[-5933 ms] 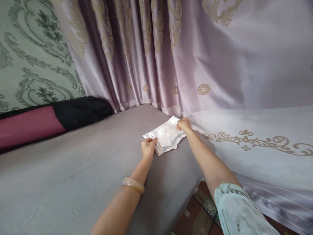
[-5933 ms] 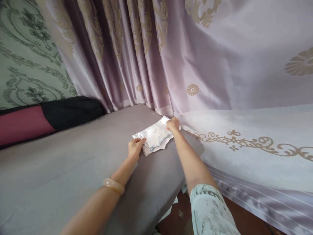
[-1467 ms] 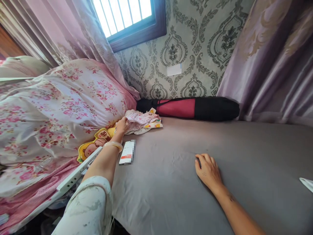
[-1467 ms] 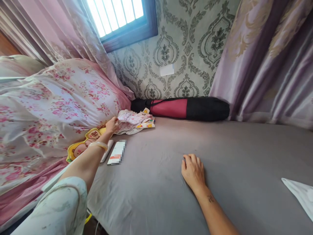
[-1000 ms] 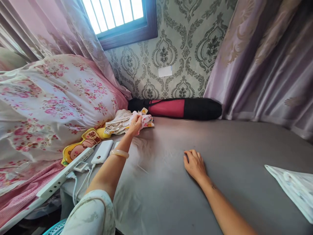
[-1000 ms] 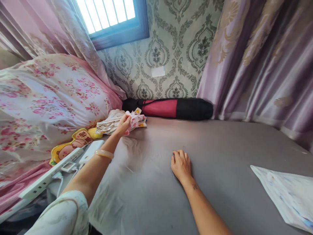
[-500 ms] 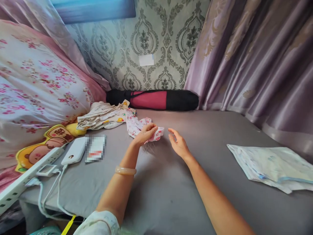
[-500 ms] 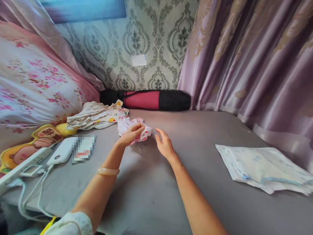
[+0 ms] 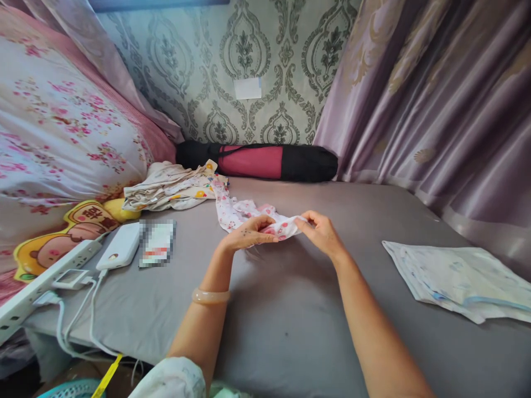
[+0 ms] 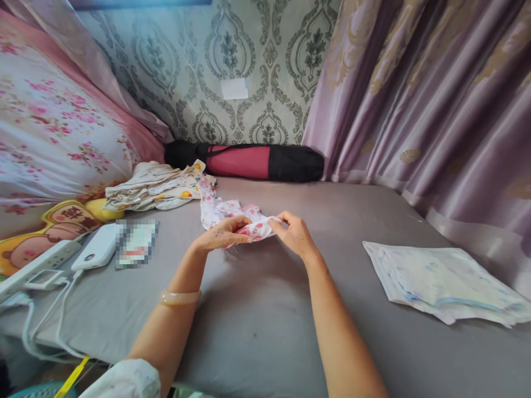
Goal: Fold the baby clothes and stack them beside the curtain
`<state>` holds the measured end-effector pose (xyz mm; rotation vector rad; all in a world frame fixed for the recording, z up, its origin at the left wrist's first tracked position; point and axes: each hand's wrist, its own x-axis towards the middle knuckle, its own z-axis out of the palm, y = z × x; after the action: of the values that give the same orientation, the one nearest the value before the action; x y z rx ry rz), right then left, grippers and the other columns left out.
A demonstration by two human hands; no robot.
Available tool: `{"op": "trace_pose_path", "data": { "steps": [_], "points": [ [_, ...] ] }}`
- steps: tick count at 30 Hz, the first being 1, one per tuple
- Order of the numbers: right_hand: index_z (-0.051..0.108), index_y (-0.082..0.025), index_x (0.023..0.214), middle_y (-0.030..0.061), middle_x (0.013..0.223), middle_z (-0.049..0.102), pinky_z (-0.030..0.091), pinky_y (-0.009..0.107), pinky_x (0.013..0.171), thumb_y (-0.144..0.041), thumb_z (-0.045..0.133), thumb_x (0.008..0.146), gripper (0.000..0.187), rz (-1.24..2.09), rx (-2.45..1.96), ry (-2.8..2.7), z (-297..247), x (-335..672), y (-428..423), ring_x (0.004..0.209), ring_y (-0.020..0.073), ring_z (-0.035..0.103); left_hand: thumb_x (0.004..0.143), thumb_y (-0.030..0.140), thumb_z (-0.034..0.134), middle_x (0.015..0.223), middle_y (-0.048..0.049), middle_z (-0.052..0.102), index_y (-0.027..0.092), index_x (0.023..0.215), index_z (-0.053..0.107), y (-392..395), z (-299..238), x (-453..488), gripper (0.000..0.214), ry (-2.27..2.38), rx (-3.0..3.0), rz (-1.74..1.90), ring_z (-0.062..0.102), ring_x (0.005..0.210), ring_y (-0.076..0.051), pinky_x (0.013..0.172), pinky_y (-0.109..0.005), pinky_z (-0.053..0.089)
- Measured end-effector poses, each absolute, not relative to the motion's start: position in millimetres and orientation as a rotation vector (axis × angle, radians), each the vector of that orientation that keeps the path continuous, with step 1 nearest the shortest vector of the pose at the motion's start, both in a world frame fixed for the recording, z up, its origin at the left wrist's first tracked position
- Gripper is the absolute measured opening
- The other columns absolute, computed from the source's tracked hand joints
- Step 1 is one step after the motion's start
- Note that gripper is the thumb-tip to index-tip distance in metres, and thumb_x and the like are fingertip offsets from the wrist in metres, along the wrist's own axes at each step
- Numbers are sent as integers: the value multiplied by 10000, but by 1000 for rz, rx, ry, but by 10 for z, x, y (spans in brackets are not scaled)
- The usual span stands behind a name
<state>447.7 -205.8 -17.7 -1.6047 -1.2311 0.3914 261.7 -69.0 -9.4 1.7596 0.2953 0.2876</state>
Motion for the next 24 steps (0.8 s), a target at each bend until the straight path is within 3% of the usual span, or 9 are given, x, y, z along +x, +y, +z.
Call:
{"op": "trace_pose_path", "data": {
  "steps": [4, 9, 12, 14, 17, 20, 22, 24],
  "points": [
    [526, -205, 721, -44, 598, 509, 351, 227, 517, -539, 575, 834, 357, 289, -1643, -1185, 175, 4408, -2227, 553, 109, 457, 715, 354, 737, 758, 18, 568, 171, 936, 601, -687, -53, 2520, 317, 253, 1704, 260, 475, 613, -82, 519, -185, 357],
    [518, -212, 758, -33, 606, 530, 329, 221, 459, -565, 593, 809, 364, 361, -1691, -1154, 463, 4422, -2437, 521, 112, 463, 760, 411, 694, 708, 13, 560, 165, 921, 622, -770, 34, 2458, 303, 347, 1614, 347, 493, 560, -82, 474, -183, 371],
    [556, -202, 737, -15, 636, 579, 364, 230, 479, -548, 591, 805, 354, 449, -1885, -1235, 380, 4606, -2480, 549, 127, 511, 765, 445, 677, 629, 33, 514, 160, 885, 632, -808, -20, 2537, 313, 419, 1628, 445, 451, 499, -71, 432, -180, 331],
    [596, -198, 755, 5, 677, 621, 401, 244, 520, -494, 589, 813, 302, 460, -2045, -1313, 243, 4733, -2469, 591, 143, 552, 771, 450, 665, 662, 18, 550, 160, 855, 643, -819, -101, 2627, 302, 419, 1675, 513, 493, 560, -86, 486, -190, 375],
    [649, -204, 957, 65, 927, 698, 476, 287, 693, -379, 583, 827, 228, 463, -2080, -1407, 57, 4782, -2403, 819, 194, 638, 790, 440, 642, 754, -10, 613, 168, 830, 668, -821, -230, 2751, 276, 369, 1788, 533, 553, 702, -117, 620, -211, 433],
    [613, -233, 1178, 82, 1216, 639, 458, 323, 868, -357, 569, 848, 355, 497, -1939, -1499, -1, 4632, -2287, 1085, 222, 592, 818, 426, 611, 771, -17, 627, 169, 852, 684, -821, -299, 2806, 270, 345, 1855, 478, 551, 716, -121, 633, -219, 426],
    [618, -242, 1193, 64, 1178, 656, 464, 313, 837, -377, 577, 846, 375, 581, -1853, -1568, 9, 4502, -2207, 1030, 213, 606, 823, 422, 604, 765, -18, 626, 161, 869, 689, -822, -305, 2802, 278, 344, 1850, 470, 540, 691, -115, 610, -219, 415],
    [662, -235, 1106, 34, 980, 699, 467, 286, 721, -397, 566, 851, 317, 691, -1813, -1620, 22, 4421, -2153, 835, 181, 625, 820, 427, 603, 700, -4, 594, 151, 861, 690, -817, -299, 2778, 292, 365, 1834, 450, 503, 617, -99, 555, -214, 390]
  ]
}}
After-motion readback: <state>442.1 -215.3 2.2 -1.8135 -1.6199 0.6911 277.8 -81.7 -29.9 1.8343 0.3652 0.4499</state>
